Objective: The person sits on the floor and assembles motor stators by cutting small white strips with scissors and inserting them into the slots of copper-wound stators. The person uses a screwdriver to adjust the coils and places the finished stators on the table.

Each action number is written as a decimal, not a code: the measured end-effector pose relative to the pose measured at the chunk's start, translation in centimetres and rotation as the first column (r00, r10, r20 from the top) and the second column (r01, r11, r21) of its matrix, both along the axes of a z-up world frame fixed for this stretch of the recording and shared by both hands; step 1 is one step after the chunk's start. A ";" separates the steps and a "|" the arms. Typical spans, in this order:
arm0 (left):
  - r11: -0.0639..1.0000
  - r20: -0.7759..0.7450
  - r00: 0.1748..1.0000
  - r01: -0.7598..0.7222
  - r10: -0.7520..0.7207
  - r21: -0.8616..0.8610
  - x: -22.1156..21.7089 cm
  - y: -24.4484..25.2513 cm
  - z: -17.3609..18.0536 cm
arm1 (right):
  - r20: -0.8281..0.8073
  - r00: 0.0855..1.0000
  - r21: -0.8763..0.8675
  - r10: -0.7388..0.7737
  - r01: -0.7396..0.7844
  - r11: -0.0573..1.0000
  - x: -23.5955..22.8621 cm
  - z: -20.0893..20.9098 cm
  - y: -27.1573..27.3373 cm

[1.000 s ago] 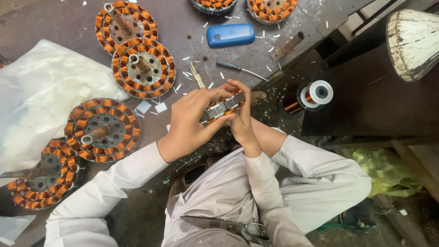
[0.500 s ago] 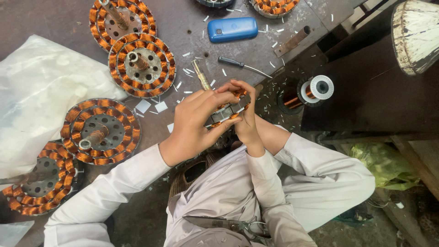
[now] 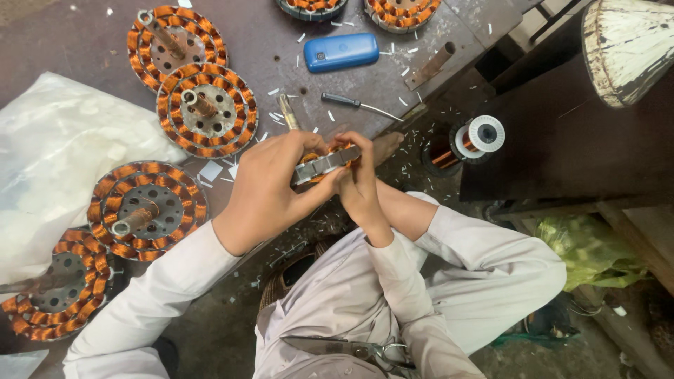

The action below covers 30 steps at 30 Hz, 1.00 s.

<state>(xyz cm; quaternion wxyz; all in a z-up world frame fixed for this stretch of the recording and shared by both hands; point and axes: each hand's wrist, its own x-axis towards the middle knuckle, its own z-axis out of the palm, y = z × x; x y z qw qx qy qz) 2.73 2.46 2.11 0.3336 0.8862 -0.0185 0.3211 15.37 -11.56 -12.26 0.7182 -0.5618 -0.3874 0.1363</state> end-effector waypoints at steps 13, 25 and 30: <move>0.996 0.073 0.994 0.081 -0.084 0.049 0.6 2.1 -1.6 | 0.060 0.991 -0.126 -0.116 0.123 0.984 -1.0 1.0 0.2; 0.996 0.105 0.992 0.058 -0.065 0.064 0.5 2.4 -2.7 | 0.236 0.964 -0.089 -0.123 0.148 0.985 -1.3 2.0 -0.2; 0.995 0.133 0.988 0.074 -0.082 0.067 0.6 2.8 -3.3 | 0.240 0.962 -0.100 -0.127 0.154 0.983 -1.5 2.1 -0.1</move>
